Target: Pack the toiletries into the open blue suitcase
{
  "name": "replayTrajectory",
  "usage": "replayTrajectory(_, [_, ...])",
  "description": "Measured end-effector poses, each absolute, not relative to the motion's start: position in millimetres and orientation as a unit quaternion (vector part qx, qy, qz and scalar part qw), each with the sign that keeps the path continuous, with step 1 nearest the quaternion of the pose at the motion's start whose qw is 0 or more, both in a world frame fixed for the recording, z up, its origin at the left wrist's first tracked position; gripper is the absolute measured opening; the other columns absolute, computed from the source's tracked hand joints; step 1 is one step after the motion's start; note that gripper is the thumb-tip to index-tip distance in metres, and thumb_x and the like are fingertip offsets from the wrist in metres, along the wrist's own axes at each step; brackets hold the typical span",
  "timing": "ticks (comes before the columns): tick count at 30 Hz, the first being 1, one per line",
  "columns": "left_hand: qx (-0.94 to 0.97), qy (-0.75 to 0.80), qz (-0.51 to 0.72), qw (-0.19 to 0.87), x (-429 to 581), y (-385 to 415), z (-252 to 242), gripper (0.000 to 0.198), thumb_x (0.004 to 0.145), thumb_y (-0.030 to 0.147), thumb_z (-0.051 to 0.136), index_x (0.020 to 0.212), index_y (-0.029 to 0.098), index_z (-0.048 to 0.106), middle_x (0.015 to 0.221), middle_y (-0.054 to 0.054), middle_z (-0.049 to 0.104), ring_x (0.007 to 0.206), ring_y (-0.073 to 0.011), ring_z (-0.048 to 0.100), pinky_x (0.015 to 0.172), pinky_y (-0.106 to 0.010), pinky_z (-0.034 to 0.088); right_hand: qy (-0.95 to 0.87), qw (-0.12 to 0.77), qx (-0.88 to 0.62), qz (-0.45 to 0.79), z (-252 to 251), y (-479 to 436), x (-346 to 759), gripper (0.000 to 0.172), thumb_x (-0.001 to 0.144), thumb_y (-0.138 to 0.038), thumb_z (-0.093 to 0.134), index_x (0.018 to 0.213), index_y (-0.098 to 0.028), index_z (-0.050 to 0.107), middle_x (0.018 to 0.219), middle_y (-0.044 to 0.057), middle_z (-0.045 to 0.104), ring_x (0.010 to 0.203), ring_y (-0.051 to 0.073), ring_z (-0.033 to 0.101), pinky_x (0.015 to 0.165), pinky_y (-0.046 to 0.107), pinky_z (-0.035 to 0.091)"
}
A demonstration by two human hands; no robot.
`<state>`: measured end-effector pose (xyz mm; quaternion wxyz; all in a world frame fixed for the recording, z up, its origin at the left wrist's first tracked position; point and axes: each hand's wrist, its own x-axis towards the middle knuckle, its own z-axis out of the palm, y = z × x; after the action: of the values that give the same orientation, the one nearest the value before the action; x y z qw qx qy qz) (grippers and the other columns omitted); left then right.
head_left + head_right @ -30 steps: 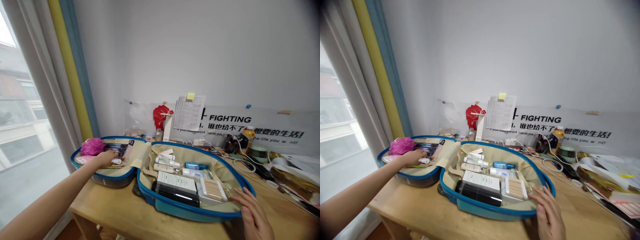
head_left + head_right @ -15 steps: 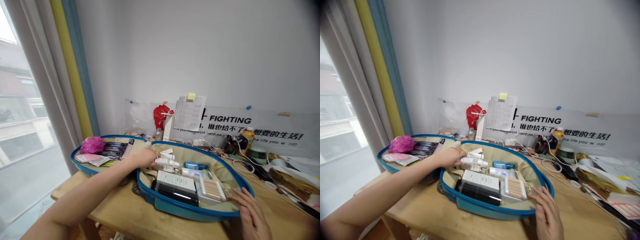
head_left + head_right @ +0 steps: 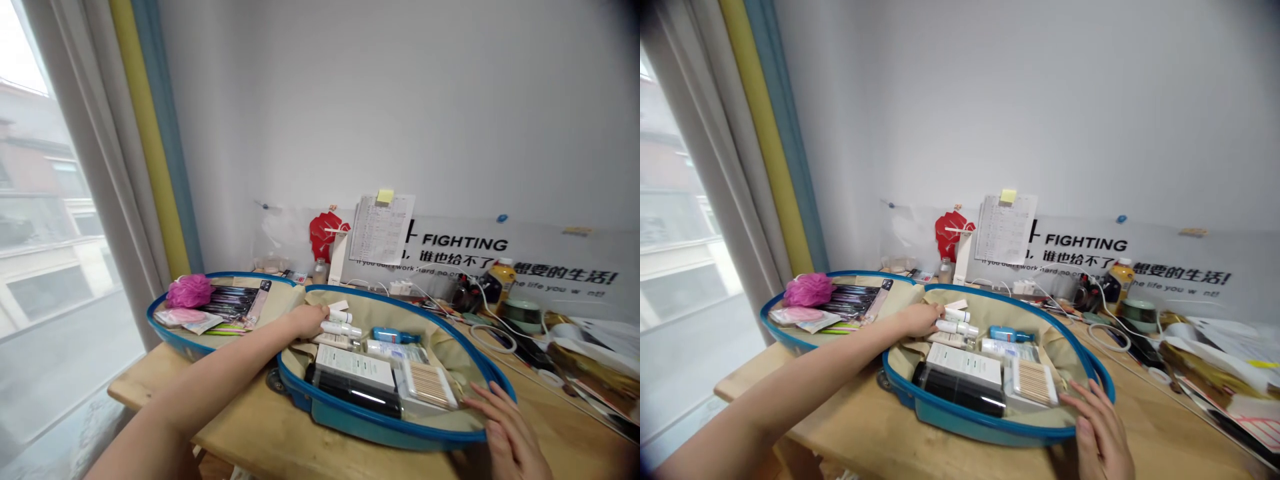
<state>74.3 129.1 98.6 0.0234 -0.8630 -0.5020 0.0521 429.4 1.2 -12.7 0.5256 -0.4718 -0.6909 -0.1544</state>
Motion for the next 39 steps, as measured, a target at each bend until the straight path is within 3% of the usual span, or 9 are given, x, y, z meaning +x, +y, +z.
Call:
replayTrajectory(5, [-0.859,-0.511,0.03,0.014,78.1,121.9,102.1,0.028,0.085,0.029,0.054,0.111,0.02,0.059,0.117,-0.009,0.063,0.097,-0.0234,0.066,0.083,-0.033,0.052,-0.687,0.535,-0.473,-0.134,-14.8,1.8,431.4,0.034,0.093,-0.041,0.039,0.094,-0.021,0.067,0.114,0.01,0.067,0.124,0.032,0.052,0.101,0.05,0.042])
replayTrajectory(10, [-0.844,-0.536,-0.026,0.021,46.0,116.3,127.1,0.033,0.093,0.03,0.038,0.12,0.024,0.056,0.131,-0.007,0.057,0.109,-0.0211,0.061,0.093,-0.033,0.047,-0.687,0.535,-0.472,-0.135,-13.4,1.8,430.1,0.034,0.093,-0.041,0.039,0.093,-0.021,0.067,0.112,0.01,0.067,0.124,0.031,0.053,0.1,0.05,0.042])
replayTrajectory(13, [-0.813,-0.581,-0.026,0.017,-6.0,121.7,140.8,0.037,0.093,0.022,0.031,0.119,0.022,0.057,0.129,-0.008,0.06,0.113,-0.0204,0.059,0.095,-0.031,0.045,-0.684,0.536,-0.477,-0.133,-13.8,1.9,430.5,0.033,0.093,-0.04,0.04,0.093,-0.022,0.067,0.112,0.01,0.067,0.124,0.032,0.053,0.1,0.05,0.042])
replayTrajectory(19, [-0.751,-0.656,0.065,-0.016,-101.7,122.3,120.9,0.037,0.071,0.009,0.053,0.106,0.017,0.064,0.105,-0.009,0.07,0.095,-0.0237,0.066,0.081,-0.03,0.05,-0.675,0.547,-0.484,-0.104,-16.9,2.3,431.5,0.034,0.091,-0.045,0.041,0.093,-0.024,0.068,0.111,0.009,0.068,0.123,0.032,0.053,0.103,0.052,0.041])
replayTrajectory(22, [-0.746,-0.658,0.101,-0.032,-118.8,116.4,100.6,0.044,0.064,0.011,0.06,0.107,0.019,0.064,0.105,-0.009,0.069,0.091,-0.024,0.067,0.079,-0.03,0.05,-0.672,0.544,-0.493,-0.098,-16.7,2.1,430.5,0.036,0.09,-0.047,0.04,0.093,-0.024,0.068,0.113,0.01,0.067,0.124,0.033,0.052,0.104,0.054,0.04])
replayTrajectory(29, [-0.768,-0.63,0.114,-0.024,-122.5,117.5,81.3,0.051,0.07,0.011,0.056,0.12,0.022,0.057,0.124,-0.013,0.057,0.101,-0.0256,0.064,0.088,-0.034,0.047,-0.673,0.544,-0.487,-0.121,-14.7,1.0,429.8,0.038,0.092,-0.046,0.039,0.091,-0.022,0.068,0.109,0.011,0.068,0.121,0.032,0.055,0.102,0.053,0.042])
replayTrajectory(39, [-0.788,-0.601,0.125,-0.037,-112.6,116.3,75.1,0.025,0.082,0.02,0.05,0.107,0.017,0.055,0.109,-0.013,0.067,0.096,-0.024,0.065,0.082,-0.033,0.048,-0.672,0.541,-0.489,-0.129,-13.3,1.3,426.8,0.035,0.093,-0.042,0.038,0.092,-0.023,0.067,0.109,0.009,0.068,0.123,0.032,0.054,0.101,0.053,0.044])
